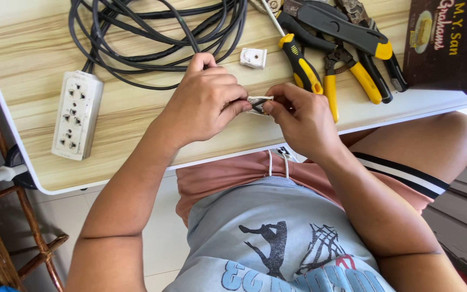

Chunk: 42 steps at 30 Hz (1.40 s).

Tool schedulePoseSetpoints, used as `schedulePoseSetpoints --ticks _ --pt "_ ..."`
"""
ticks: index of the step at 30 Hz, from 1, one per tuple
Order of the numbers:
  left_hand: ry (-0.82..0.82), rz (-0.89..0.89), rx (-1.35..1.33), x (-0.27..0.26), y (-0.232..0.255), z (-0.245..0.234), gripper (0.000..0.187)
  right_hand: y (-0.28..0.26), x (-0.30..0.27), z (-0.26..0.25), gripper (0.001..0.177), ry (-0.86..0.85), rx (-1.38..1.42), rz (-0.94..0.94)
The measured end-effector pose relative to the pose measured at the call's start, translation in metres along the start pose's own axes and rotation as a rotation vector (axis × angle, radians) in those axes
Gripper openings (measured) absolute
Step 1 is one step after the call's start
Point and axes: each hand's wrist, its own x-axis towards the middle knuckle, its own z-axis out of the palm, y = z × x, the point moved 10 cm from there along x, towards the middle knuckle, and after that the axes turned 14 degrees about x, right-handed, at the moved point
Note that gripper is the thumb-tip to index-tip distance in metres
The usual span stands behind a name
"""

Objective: The person disassembles a white power strip and a wall socket using a screwdriver and pliers. They strip and connect wires to terminals, tighten screws, and reassemble the components on a wooden table.

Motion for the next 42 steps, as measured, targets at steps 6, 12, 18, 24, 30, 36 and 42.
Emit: schedulePoseSetpoints --ticks 6,12,18,24,30,36,42 --pt "0.168 0.033 0.083 -0.011 0.0 0.0 0.016 -0.049 0.003 0.014 0.018 0.073 -0.432 -0.388" --pt "0.182 0.008 0.039 -0.007 -0.003 0.003 0.01 -0.064 0.002 0.005 0.026 0.088 -0.596 -0.445" --pt "0.176 -0.024 -0.015 -0.005 -0.006 0.003 0.011 -0.066 0.027 0.0 0.011 0.022 -0.517 -0.54" --pt "0.172 -0.02 -0.038 -0.006 -0.008 0.004 0.014 -0.06 0.051 0.026 0.017 -0.086 -0.664 -0.549" --pt "0.205 0.014 -0.021 -0.009 -0.007 0.005 0.019 -0.072 0.02 -0.002 0.022 -0.006 -0.544 -0.519" --pt "0.205 0.0 -0.028 -0.01 -0.013 0.015 0.033 -0.062 -0.016 0.005 0.023 -0.001 -0.43 -0.446" --pt "0.208 0.016 -0.036 -0.011 -0.012 0.015 0.03 -0.059 -0.023 0.02 0.026 0.005 -0.463 -0.543"
